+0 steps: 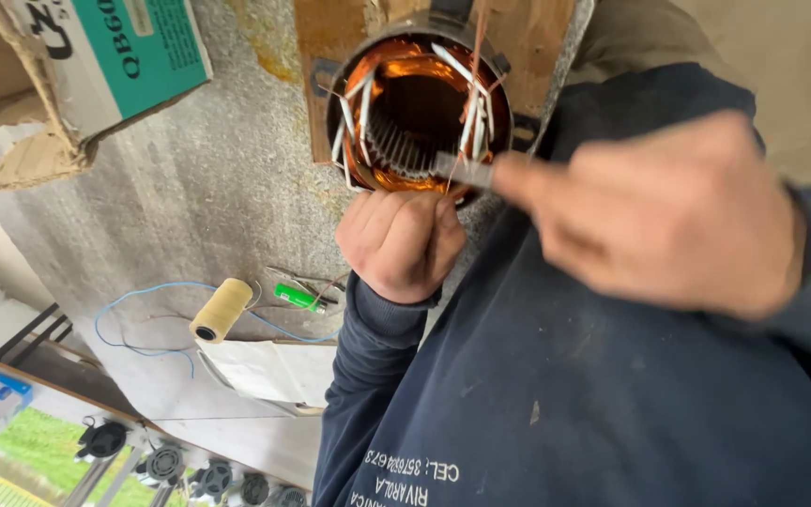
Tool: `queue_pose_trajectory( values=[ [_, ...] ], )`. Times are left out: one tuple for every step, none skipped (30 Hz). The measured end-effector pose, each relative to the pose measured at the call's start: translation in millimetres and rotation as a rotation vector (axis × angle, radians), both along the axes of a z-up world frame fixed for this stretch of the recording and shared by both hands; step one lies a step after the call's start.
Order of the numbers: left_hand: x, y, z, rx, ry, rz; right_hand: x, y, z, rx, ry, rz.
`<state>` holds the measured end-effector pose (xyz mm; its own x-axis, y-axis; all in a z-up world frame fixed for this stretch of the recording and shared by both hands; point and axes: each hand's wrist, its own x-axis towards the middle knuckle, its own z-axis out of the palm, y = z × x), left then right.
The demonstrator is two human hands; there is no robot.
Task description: Tying down and insulating the copper coils inside an electric motor stator using string and insulation materials.
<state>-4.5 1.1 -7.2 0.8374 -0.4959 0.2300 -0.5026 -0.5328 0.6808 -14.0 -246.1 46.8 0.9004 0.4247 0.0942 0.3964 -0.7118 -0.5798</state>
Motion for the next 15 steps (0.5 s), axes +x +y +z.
queue_pose_trajectory(
  values=[
    [0.4, 0.6, 0.1, 0.0, 0.001, 0.002, -0.7, 0.9, 0.6, 0.056, 0.031, 0.033],
    [0.5, 1.3, -0.2, -0.001, 0.002, 0.003, -1.7, 1.9, 0.8, 0.113, 0.063, 0.066],
    [-0.1, 1.6, 0.2, -0.005, 0.008, 0.001, 0.9, 1.4, 1.6, 0.108, 0.069, 0.063],
    [-0.6, 1.8, 0.8, -0.006, 0.014, -0.011, 3.7, 0.9, 2.4, 0.064, 0.052, 0.027],
    [0.5, 1.6, 1.2, -0.004, 0.011, -0.015, 9.3, -0.2, 2.4, 0.022, 0.027, -0.001],
    [2.1, 0.5, 0.3, -0.006, 0.008, -0.01, 6.6, -1.2, 2.2, 0.02, 0.025, 0.005],
    [1.1, 1.5, 1.5, 0.003, 0.011, -0.006, 2.5, -0.8, 1.4, 0.038, 0.052, 0.043],
    [-0.2, 2.0, 2.7, 0.013, 0.015, -0.003, -1.8, -0.9, 0.7, 0.056, 0.08, 0.083],
    [0.7, 1.9, 2.2, 0.009, 0.012, -0.007, -0.6, -2.2, -0.9, 0.052, 0.077, 0.079],
    [1.5, 1.3, 2.0, -0.001, 0.011, -0.01, 0.6, -4.1, -2.2, 0.01, 0.06, 0.04],
    [1.7, 0.8, 2.5, -0.006, 0.012, -0.009, 2.3, -6.1, -3.6, -0.028, 0.045, 0.006],
    [2.7, 0.4, 2.6, -0.007, 0.011, -0.008, 1.7, -7.0, -1.7, -0.029, 0.044, 0.007],
    [2.1, 1.4, 4.0, -0.003, 0.027, -0.002, 0.2, -6.9, -0.4, 0.027, 0.065, 0.048],
    [1.3, 2.2, 5.3, 0.0, 0.042, 0.004, -1.5, -6.9, 0.9, 0.082, 0.086, 0.089],
    [2.3, 1.4, 5.3, -0.004, 0.043, -0.003, -0.4, -11.8, 0.1, 0.079, 0.086, 0.082]
  ],
)
